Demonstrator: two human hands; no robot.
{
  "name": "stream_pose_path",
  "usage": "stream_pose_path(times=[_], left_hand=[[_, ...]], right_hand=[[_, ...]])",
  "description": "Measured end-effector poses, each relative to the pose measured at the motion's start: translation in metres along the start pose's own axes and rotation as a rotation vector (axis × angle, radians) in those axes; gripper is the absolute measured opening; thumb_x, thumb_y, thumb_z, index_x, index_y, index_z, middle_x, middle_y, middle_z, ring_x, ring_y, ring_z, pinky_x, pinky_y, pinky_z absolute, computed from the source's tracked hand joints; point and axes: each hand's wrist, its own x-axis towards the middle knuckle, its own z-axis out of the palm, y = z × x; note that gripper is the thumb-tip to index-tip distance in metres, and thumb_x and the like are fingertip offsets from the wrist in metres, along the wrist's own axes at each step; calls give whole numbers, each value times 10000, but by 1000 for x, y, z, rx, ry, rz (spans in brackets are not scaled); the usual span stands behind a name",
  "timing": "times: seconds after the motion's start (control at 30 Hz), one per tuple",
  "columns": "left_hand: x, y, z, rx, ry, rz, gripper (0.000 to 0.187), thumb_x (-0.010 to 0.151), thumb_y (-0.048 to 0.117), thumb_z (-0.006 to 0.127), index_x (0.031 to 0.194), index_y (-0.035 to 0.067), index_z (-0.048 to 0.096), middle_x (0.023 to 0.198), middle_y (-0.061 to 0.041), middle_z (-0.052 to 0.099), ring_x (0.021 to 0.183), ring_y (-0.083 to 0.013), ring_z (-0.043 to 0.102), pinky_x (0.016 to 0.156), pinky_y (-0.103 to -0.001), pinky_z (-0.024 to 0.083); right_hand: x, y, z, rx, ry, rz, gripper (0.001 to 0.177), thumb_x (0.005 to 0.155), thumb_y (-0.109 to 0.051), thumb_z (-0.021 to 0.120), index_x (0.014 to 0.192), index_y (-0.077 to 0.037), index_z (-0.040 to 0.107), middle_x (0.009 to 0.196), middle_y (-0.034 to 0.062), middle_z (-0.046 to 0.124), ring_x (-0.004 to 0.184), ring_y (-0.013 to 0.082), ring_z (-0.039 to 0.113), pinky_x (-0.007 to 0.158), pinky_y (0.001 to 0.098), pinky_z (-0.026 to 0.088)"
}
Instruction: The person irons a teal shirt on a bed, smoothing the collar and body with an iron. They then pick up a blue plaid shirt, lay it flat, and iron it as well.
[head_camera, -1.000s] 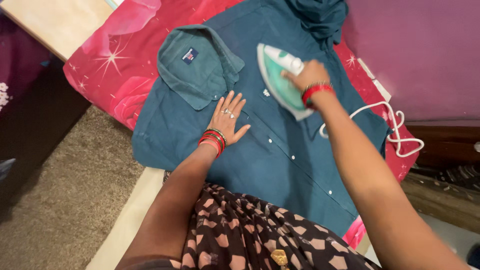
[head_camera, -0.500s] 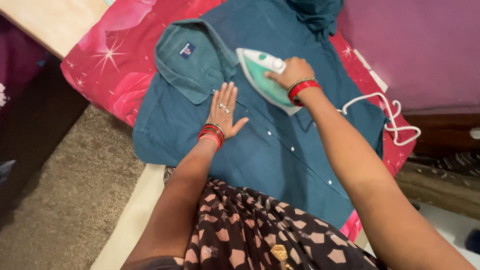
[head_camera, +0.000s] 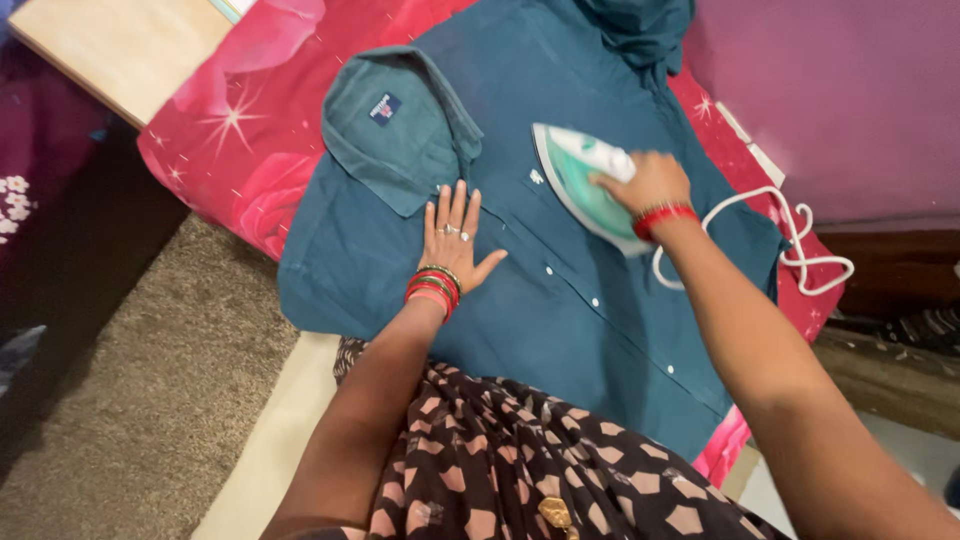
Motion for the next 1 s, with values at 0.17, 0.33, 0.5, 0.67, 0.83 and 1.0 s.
stream_pose_path(times=[0.17, 0.33, 0.5, 0.67, 0.83, 1.0], left_hand=[[-4, -3, 4, 0, 53, 19, 1066, 925, 650, 610, 1629, 19, 118, 1695, -226, 127, 1569, -437, 82, 1249, -612, 97], [-3, 0, 2, -6, 26, 12, 1057, 927, 634, 613, 1632, 25, 112, 1701, -217, 122, 1575, -425, 74, 1251, -608, 79], [-2, 1, 3, 21, 29, 17, 1055, 933, 643, 591, 1625, 8, 110, 1695, -230, 124, 1574, -426, 70, 1250, -604, 79], [-2, 2, 2, 7, 44, 31, 1056, 927, 658, 590, 1631, 27, 120, 1696, -209, 136, 1574, -413, 75, 1261, -588, 90], [-4, 3, 3, 31, 35, 16, 1053, 926, 659, 595, 1633, 37, 123, 1699, -201, 131, 1577, -408, 75, 1261, -584, 92], [-3, 0, 6, 38, 23, 20, 1054, 939, 647, 587, 1634, 14, 110, 1707, -213, 114, 1581, -407, 57, 1259, -580, 75]], right_hand=[[44, -35, 1, 83, -68, 34, 640, 749, -682, 800, 941, -71, 788, 871, 208, 743, 830, 407, 724, 767, 489, 570], [-31, -21, 19, 21, -127, -158, 640, 772, -677, 761, 974, -71, 800, 934, 228, 745, 871, 426, 717, 805, 502, 570], [-70, 40, 10, -52, -135, 7, 697, 755, -736, 755, 980, -78, 800, 868, 221, 748, 826, 418, 727, 792, 499, 581], [10, 39, 2, -17, -26, 86, 656, 771, -708, 779, 1012, -99, 803, 903, 209, 749, 843, 410, 721, 761, 520, 573], [71, -10, -5, 124, -49, 37, 642, 761, -676, 800, 1072, -114, 796, 959, 209, 751, 879, 388, 729, 813, 488, 570], [20, -44, 15, 66, -148, -38, 660, 760, -684, 786, 1034, -84, 795, 950, 225, 746, 892, 407, 726, 819, 489, 575]])
